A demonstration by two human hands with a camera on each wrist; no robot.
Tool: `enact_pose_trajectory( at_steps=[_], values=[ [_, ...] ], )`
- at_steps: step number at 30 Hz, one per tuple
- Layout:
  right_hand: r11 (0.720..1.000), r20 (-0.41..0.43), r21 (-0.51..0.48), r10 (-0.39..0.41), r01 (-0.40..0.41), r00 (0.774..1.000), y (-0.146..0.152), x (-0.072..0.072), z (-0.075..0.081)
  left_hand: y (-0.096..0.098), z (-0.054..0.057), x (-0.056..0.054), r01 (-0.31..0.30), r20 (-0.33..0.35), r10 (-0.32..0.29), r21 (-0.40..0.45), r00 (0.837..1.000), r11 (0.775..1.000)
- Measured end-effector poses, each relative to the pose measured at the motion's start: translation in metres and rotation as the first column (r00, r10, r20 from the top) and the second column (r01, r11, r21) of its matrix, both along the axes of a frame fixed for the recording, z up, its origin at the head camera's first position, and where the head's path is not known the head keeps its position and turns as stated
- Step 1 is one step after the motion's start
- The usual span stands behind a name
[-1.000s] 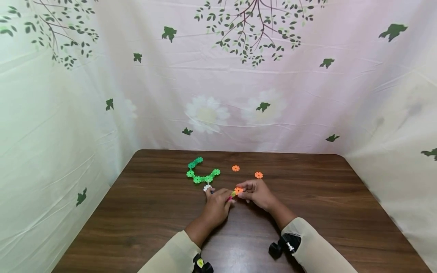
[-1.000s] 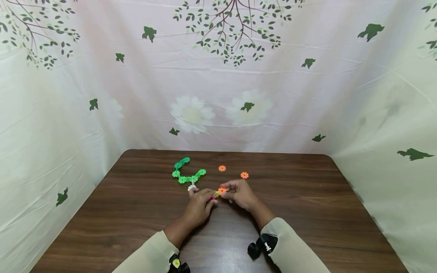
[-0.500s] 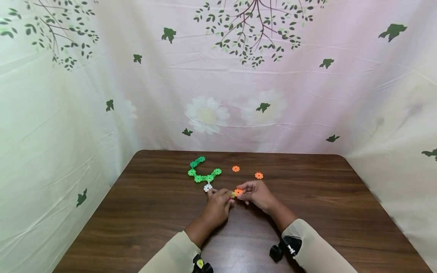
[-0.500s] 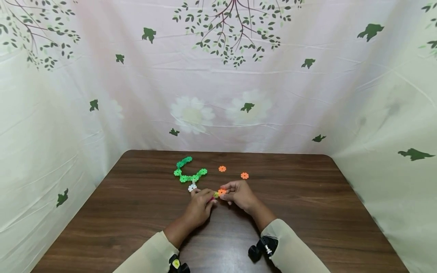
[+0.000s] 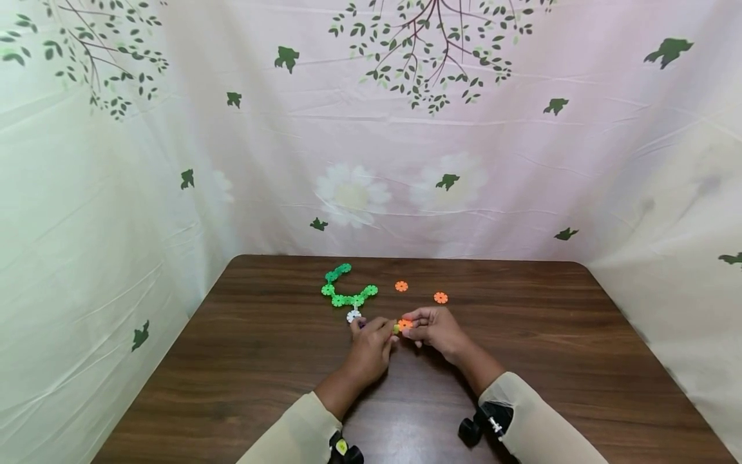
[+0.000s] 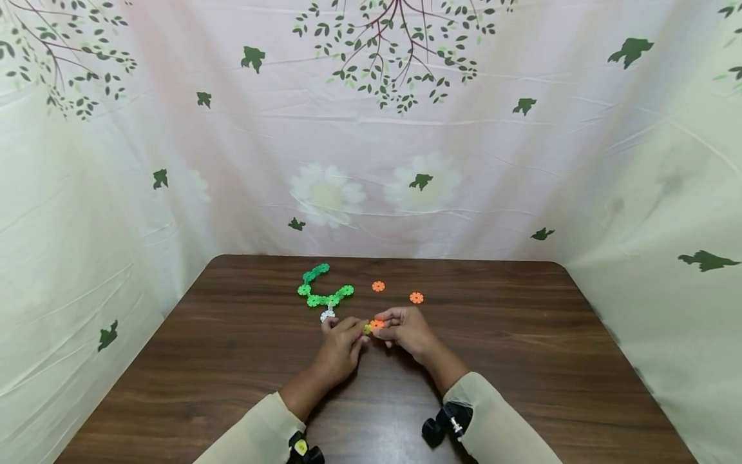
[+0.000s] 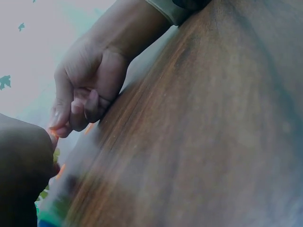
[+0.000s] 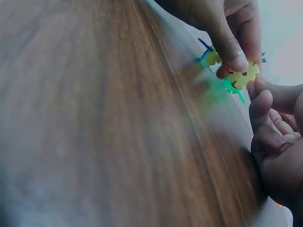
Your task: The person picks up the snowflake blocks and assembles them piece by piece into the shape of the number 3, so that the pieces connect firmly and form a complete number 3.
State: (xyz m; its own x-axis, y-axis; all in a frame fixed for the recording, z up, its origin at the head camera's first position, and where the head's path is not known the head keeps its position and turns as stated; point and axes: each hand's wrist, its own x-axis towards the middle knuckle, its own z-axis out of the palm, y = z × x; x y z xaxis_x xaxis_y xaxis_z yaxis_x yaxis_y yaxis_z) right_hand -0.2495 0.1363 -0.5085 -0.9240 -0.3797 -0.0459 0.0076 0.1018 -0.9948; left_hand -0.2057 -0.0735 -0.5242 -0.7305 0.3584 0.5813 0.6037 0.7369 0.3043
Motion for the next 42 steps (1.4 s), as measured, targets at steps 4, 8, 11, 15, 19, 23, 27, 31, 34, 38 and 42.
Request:
enact_pose_trajectory(
  at_steps=[4, 8, 11, 15, 19, 23, 27, 31, 34, 38, 42],
  values=[
    [1.0, -0.004, 0.007, 0.023, -0.023, 1.0, -0.001, -0.002, -0.004, -0.002, -0.003, -0.001, -0.041, -0.009, 0.041, -0.026, 0.999, 0.999],
    [1.0, -0.01, 0.02, 0.013, -0.013, 1.0, -0.002, -0.002, -0.005, -0.004, 0.0, 0.002, -0.1, 0.039, 0.103, -0.085, 0.994, 0.991],
    [1.0, -0.019, 0.026, 0.01, -0.01, 1.0, -0.002, -0.003, -0.004, -0.008, 0.007, 0.003, -0.126, 0.068, 0.135, -0.125, 0.988, 0.984],
    [1.0, -0.021, 0.018, 0.01, -0.009, 1.0, -0.002, -0.003, -0.002, -0.012, 0.011, 0.001, -0.112, 0.089, 0.123, -0.123, 0.988, 0.986],
    [1.0, -0.007, 0.014, 0.006, -0.006, 1.0, -0.003, -0.002, -0.001, -0.017, 0.011, -0.001, -0.106, 0.12, 0.12, -0.121, 0.985, 0.987],
    [1.0, 0.006, 0.022, 0.006, -0.006, 1.0, -0.003, -0.001, -0.001, -0.022, 0.009, -0.002, -0.116, 0.152, 0.132, -0.109, 0.98, 0.987],
    [1.0, 0.001, 0.021, -0.01, 0.01, 1.0, -0.003, -0.002, -0.001, -0.024, 0.008, -0.003, -0.113, 0.161, 0.128, -0.1, 0.978, 0.988],
    [1.0, -0.005, 0.017, -0.01, 0.01, 1.0, -0.003, -0.003, 0.0, -0.024, 0.009, -0.003, -0.101, 0.17, 0.117, -0.101, 0.978, 0.99],
    [1.0, -0.009, 0.022, 0.007, -0.007, 1.0, -0.002, -0.003, -0.001, -0.024, 0.009, -0.003, -0.093, 0.176, 0.112, -0.112, 0.978, 0.989],
    [0.999, -0.015, 0.025, 0.021, -0.02, 1.0, -0.001, -0.003, -0.001, -0.024, 0.011, -0.003, -0.08, 0.172, 0.099, -0.118, 0.98, 0.99],
    [0.999, -0.015, 0.03, 0.019, -0.018, 1.0, -0.001, -0.001, 0.0, -0.023, 0.01, -0.003, -0.067, 0.153, 0.086, -0.125, 0.984, 0.99]
  ],
)
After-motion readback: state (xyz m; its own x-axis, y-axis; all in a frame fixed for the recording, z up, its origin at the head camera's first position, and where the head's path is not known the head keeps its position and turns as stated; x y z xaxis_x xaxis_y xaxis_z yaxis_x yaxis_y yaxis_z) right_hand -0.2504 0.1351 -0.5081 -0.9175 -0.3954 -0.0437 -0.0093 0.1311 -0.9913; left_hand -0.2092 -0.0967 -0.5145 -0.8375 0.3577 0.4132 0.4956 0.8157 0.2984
